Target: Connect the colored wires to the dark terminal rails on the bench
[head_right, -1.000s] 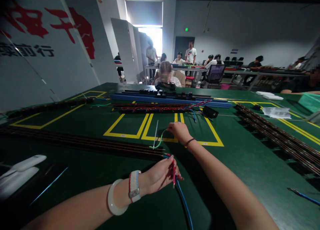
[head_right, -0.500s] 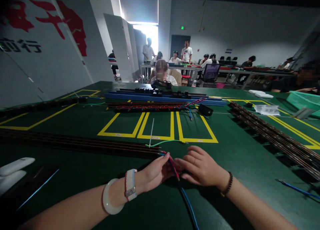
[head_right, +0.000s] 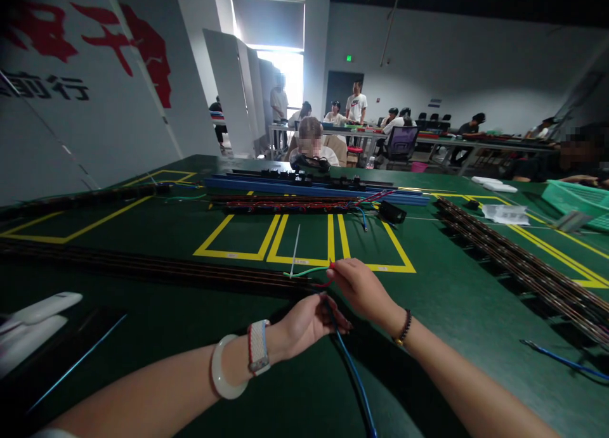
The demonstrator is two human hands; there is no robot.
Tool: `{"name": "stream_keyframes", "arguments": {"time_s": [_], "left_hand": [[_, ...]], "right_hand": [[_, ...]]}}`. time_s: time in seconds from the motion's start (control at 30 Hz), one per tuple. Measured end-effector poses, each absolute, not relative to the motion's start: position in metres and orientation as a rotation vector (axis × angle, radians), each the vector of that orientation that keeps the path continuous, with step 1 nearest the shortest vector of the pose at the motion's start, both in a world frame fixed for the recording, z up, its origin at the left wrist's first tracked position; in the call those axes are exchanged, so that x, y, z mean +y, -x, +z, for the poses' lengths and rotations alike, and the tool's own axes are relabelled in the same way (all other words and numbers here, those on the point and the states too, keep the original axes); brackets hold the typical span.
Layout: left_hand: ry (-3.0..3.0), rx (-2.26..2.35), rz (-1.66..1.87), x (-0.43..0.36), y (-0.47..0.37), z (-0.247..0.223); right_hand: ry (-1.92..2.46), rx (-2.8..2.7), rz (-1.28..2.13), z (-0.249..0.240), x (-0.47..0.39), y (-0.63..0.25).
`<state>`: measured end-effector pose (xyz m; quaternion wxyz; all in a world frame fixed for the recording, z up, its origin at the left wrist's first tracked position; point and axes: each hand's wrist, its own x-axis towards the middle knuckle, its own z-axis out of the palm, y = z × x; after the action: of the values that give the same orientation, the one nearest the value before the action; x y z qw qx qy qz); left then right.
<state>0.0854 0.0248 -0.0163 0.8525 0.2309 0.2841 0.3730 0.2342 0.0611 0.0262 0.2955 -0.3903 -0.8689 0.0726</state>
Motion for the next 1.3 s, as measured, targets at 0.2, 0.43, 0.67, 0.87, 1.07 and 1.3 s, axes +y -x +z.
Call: {"name": "stream_keyframes", "arguments": {"time_s": [0.2,0.43,0.67,0.87,1.07,1.3], "left_hand": [[-0.583,0.675,0.772,0.024,-0.086,-0.017],[-0.648,0.726,0.717,0.027,-0.085,-0.018],[-0.583,0.685,0.742,0.026,-0.084,-0.018],[-0.592,0.696,0.718,0.026,-0.084,-0.014],[-0.706,0.789,0.723,0.016,-0.082,-0.008],[-0.931,0.963,0.504,0.016,-0.077,0.005]], "right_hand": [[1.001,-2.513,0.021,0.039,0.074,-0.182],[0.997,-2.737,-0.28,0.033,0.083,-0.153],[0.924,-2.493,0.365,0.048,0.077,-0.205],[1.171,-2.2,0.396,0.012,0.083,-0.272],[1.215,-2.248,0.244,-0.038,0.113,-0.304],[1.203,-2.31,0.235,-0.038,0.113,-0.302]]}}
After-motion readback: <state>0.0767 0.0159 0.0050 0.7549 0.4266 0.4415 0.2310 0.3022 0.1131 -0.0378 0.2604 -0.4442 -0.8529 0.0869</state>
